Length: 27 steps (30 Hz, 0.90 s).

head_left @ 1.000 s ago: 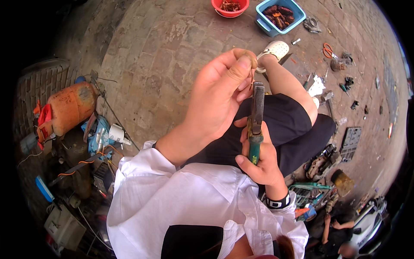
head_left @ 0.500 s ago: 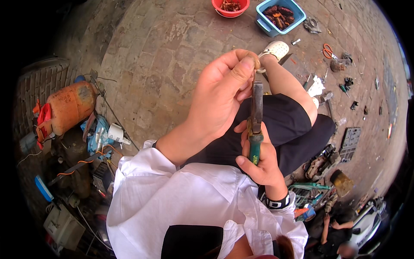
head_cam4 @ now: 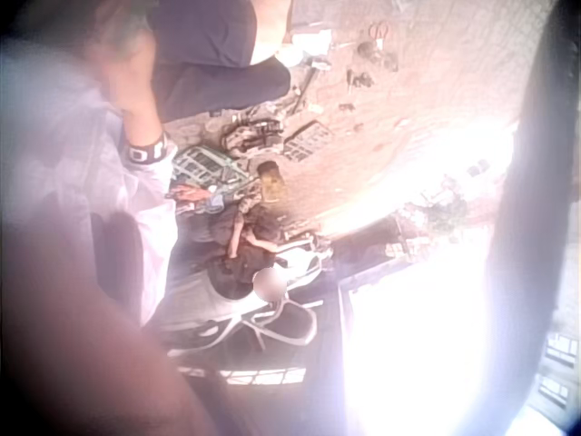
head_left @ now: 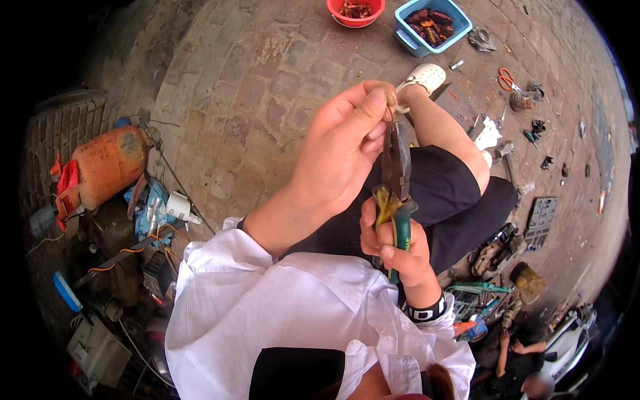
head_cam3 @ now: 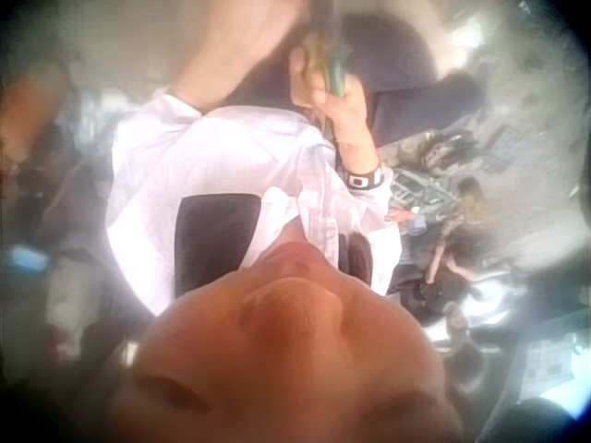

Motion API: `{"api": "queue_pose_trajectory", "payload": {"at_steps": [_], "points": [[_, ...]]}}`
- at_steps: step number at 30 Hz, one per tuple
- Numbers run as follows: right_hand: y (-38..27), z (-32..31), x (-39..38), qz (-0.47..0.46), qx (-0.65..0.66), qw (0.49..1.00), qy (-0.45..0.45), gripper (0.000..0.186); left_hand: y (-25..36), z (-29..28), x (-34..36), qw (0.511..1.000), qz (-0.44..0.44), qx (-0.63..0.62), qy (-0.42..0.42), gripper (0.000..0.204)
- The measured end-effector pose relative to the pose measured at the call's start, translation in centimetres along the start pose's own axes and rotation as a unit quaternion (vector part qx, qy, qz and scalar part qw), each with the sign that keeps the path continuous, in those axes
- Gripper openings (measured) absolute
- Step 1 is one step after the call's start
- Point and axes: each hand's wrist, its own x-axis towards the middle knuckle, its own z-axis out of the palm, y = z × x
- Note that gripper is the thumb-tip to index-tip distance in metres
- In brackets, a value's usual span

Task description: The person sits on the floor and uses pliers to bend and shape small metal pieces. They repeatedly pick up individual items, adjust them with the pliers, and place them back down, continuing the process throughout the clip.

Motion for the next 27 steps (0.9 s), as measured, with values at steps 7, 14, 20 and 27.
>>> {"api": "queue_pose_trajectory", "payload": {"at_steps": [7,14,20,27], "points": [[-1.4,2.2,0.8,0.089,0.151,0.98,0.091,0.032,-1.3,0.3,-0.2,0.985,0.13,0.112,0.034,0.013],[-2.1,2.8,1.7,0.075,0.232,0.969,0.039,0.031,-1.3,-1.4,0.0,0.969,0.17,0.178,0.01,0.012],[-2.5,3.1,2.2,0.096,0.39,0.916,0.017,0.035,-0.2,-2.0,0.0,0.995,0.099,0.007,-0.006,0.015],[-2.1,2.7,2.5,0.067,0.161,0.984,0.029,0.029,0.5,-2.1,0.4,0.993,0.051,-0.1,-0.033,0.014]]}}
